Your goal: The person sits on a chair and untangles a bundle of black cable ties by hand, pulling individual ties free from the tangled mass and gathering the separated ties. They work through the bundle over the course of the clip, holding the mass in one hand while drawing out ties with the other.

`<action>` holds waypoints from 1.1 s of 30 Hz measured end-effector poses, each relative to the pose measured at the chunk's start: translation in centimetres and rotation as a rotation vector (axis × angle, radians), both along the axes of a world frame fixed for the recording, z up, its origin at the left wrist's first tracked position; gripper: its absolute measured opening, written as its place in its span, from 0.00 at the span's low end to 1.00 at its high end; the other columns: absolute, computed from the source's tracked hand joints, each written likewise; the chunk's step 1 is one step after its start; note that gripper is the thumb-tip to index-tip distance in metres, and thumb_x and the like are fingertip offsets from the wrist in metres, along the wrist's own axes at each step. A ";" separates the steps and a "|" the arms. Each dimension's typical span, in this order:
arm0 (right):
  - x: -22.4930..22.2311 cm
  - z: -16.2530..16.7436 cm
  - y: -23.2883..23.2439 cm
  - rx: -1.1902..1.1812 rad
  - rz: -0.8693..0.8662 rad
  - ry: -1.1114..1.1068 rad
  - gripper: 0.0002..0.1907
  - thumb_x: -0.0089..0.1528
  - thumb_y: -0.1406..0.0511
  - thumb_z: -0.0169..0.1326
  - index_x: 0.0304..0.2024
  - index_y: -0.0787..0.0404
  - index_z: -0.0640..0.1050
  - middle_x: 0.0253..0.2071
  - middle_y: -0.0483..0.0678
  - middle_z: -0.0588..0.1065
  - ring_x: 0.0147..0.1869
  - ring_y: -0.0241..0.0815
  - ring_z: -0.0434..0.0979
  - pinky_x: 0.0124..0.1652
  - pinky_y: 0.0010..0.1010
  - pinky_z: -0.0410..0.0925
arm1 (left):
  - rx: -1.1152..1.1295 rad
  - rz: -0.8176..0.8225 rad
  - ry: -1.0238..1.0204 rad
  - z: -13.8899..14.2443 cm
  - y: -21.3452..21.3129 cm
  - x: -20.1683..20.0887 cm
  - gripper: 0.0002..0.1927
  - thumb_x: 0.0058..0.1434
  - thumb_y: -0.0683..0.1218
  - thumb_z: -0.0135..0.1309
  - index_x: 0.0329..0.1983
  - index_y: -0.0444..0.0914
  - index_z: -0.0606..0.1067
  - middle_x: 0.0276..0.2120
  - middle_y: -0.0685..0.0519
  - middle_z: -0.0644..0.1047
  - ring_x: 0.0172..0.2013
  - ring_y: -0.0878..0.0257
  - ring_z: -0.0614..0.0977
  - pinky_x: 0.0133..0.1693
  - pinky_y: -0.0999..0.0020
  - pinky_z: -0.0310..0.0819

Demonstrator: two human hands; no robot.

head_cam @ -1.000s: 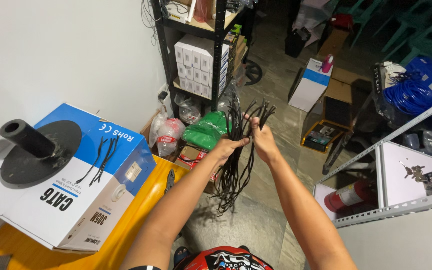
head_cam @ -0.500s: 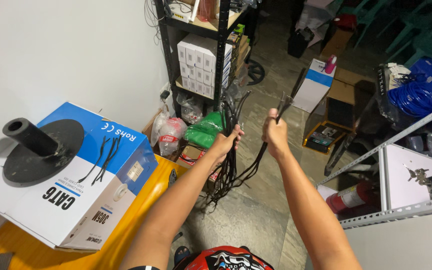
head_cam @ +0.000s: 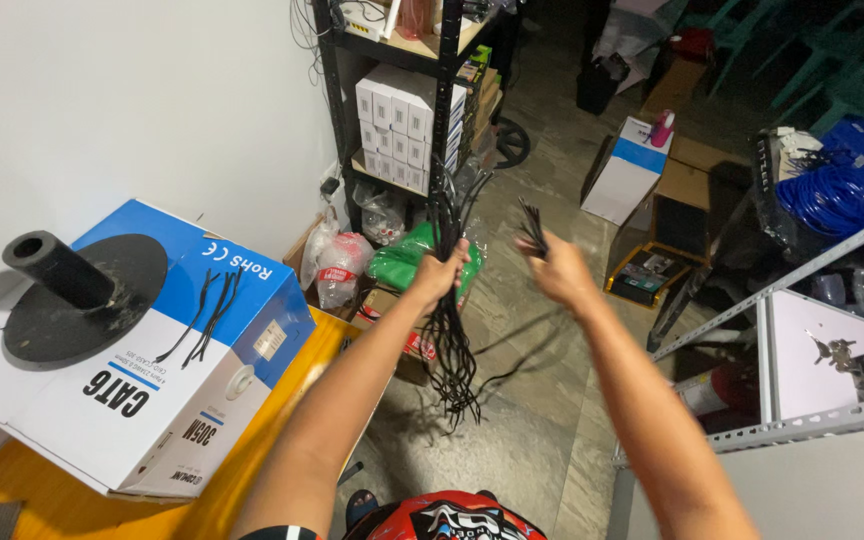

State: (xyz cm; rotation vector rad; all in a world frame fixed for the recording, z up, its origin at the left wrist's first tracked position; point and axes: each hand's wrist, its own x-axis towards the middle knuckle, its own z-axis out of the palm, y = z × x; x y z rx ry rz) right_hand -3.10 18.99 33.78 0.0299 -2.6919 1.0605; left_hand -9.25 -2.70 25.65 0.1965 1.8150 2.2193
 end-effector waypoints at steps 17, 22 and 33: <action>4.0 8.6 17.5 0.706 -0.445 0.599 0.07 0.72 0.67 0.56 0.38 0.60 0.73 0.37 0.56 0.77 0.41 0.62 0.77 0.38 0.50 0.70 | -0.244 -0.032 0.186 -2.1 -0.9 0.1 0.26 0.61 0.65 0.59 0.28 0.38 0.78 0.21 0.59 0.74 0.22 0.72 0.73 0.24 0.73 0.68; 3.1 10.3 16.2 -0.093 -0.385 0.774 0.12 0.69 0.68 0.42 0.44 0.64 0.78 0.36 0.48 0.76 0.39 0.44 0.77 0.37 0.39 0.69 | -0.302 0.001 0.240 -2.1 -0.4 0.6 0.26 0.63 0.65 0.58 0.28 0.38 0.78 0.20 0.59 0.74 0.22 0.73 0.74 0.26 0.74 0.68; 0.3 -3.1 -0.7 -0.173 -0.029 -0.209 0.15 0.68 0.57 0.49 0.39 0.57 0.84 0.27 0.49 0.75 0.32 0.42 0.72 0.34 0.38 0.65 | -0.126 0.098 0.330 3.3 4.3 -1.5 0.24 0.64 0.64 0.57 0.27 0.39 0.79 0.20 0.62 0.76 0.21 0.73 0.74 0.25 0.75 0.68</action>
